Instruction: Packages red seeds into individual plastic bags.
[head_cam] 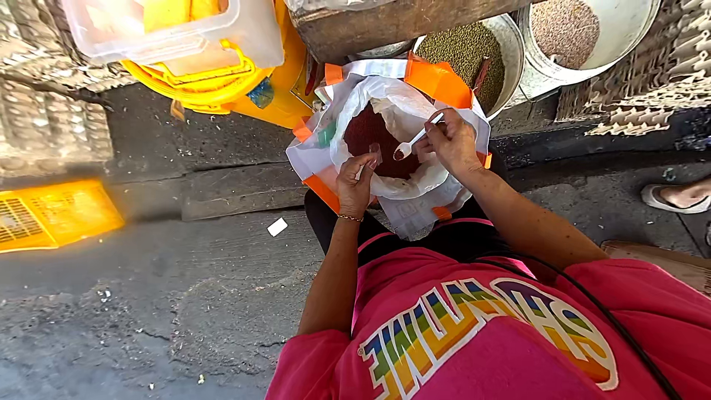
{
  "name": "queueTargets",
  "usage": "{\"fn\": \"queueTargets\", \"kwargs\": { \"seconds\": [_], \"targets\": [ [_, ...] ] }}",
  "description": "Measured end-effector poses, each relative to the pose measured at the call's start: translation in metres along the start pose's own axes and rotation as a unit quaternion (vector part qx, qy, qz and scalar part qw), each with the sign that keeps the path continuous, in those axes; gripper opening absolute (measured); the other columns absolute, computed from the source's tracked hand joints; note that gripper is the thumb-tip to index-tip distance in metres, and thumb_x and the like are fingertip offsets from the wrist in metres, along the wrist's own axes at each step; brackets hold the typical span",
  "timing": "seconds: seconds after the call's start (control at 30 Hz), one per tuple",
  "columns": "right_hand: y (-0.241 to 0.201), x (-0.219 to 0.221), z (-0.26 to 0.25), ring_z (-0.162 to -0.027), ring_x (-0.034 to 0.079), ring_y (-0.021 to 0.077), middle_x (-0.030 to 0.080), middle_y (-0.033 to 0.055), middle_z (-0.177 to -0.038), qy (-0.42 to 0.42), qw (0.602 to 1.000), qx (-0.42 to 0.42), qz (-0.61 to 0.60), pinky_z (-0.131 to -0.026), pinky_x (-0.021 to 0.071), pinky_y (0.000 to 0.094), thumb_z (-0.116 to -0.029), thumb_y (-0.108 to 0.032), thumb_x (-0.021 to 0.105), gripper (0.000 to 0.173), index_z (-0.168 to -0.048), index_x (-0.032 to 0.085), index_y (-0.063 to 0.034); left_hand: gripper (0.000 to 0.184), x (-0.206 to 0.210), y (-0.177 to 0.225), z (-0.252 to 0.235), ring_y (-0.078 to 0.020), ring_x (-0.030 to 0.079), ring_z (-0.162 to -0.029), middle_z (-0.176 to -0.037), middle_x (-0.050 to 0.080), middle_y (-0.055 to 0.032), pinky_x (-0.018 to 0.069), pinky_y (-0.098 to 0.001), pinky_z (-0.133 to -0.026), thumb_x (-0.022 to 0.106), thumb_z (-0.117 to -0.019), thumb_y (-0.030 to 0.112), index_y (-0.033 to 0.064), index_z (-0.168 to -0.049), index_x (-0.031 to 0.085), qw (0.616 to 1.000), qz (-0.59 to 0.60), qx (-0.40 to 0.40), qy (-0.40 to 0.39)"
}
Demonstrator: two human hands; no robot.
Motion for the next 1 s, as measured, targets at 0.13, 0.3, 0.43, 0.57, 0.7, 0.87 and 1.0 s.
{"fn": "queueTargets", "kwargs": {
  "seconds": [0.13,0.3,0.43,0.57,0.7,0.87,1.0],
  "targets": [
    [0.001,0.001,-0.001,-0.080,0.075,0.0156,0.071,0.0115,-0.095,0.006,1.000,0.002,-0.014,-0.076,0.0647,0.0333,-0.1078,-0.016,0.051,0.022,-0.120,0.056,0.0018,0.017,-0.001,0.000,0.002,-0.0153,0.064,-0.109,-0.109,0.074,-0.0078,0.0470,-0.0316,-0.101,0.066,-0.0985,0.010,0.0035,-0.111,0.076,1.000,-0.009,-0.012,-0.001],
    [0.002,-0.006,-0.005,-0.079,0.076,0.0165,0.072,0.0119,-0.094,0.014,1.000,-0.005,-0.004,-0.076,0.0653,0.0339,-0.1080,-0.015,0.050,0.022,-0.119,0.055,0.0028,0.016,-0.001,-0.003,0.003,-0.0159,0.065,-0.110,-0.110,0.074,-0.0089,0.0467,-0.0320,-0.102,0.067,-0.0980,0.011,0.0025,-0.109,0.076,1.000,-0.005,-0.019,0.002],
    [0.007,-0.009,-0.012,-0.079,0.076,0.0165,0.072,0.0112,-0.094,0.022,1.000,0.010,-0.002,-0.077,0.0651,0.0341,-0.1080,-0.016,0.050,0.022,-0.120,0.056,0.0018,0.015,0.002,-0.002,0.004,-0.0168,0.065,-0.109,-0.106,0.074,-0.0093,0.0475,-0.0319,-0.101,0.067,-0.0981,0.011,0.0027,-0.106,0.076,1.000,-0.009,-0.017,-0.004],
    [0.019,-0.009,-0.017,-0.079,0.076,0.0185,0.073,0.0110,-0.094,0.021,0.998,0.034,-0.048,-0.077,0.0655,0.0358,-0.1077,-0.016,0.050,0.021,-0.119,0.055,0.0012,0.014,0.005,-0.002,0.004,-0.0181,0.064,-0.111,-0.108,0.074,-0.0096,0.0468,-0.0340,-0.103,0.067,-0.0979,0.010,0.0025,-0.105,0.076,1.000,-0.003,-0.010,-0.015],
    [0.024,-0.009,-0.018,-0.079,0.076,0.0186,0.072,0.0102,-0.093,0.022,0.997,0.037,-0.067,-0.076,0.0656,0.0358,-0.1071,-0.016,0.051,0.021,-0.119,0.054,0.0016,0.015,0.006,-0.002,0.005,-0.0187,0.064,-0.111,-0.108,0.073,-0.0108,0.0474,-0.0343,-0.103,0.066,-0.0985,0.010,0.0013,-0.106,0.076,1.000,0.001,-0.017,-0.027],
    [0.019,-0.011,-0.018,-0.076,0.075,0.0184,0.071,0.0086,-0.090,0.025,0.990,0.061,-0.126,-0.074,0.0652,0.0355,-0.1070,-0.013,0.050,0.016,-0.116,0.053,-0.0002,0.014,0.008,0.000,0.006,-0.0185,0.066,-0.108,-0.106,0.074,-0.0112,0.0484,-0.0334,-0.101,0.067,-0.0974,0.008,0.0007,-0.106,0.076,1.000,-0.001,-0.014,-0.024],
    [0.016,-0.012,-0.015,-0.077,0.075,0.0173,0.071,0.0084,-0.090,0.019,0.997,0.023,-0.077,-0.075,0.0653,0.0345,-0.1069,-0.015,0.051,0.018,-0.115,0.055,0.0008,0.015,0.008,0.001,0.006,-0.0195,0.066,-0.108,-0.105,0.075,-0.0111,0.0479,-0.0339,-0.101,0.067,-0.0975,0.008,0.0014,-0.105,0.077,1.000,-0.011,-0.004,-0.026]
  ]
}}
Point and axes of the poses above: each hand's wrist, its own z-axis away from the middle knuckle, its own x-axis out of the palm, y = z × x, the point moved 4 cm from there along -z, towards the middle knuckle
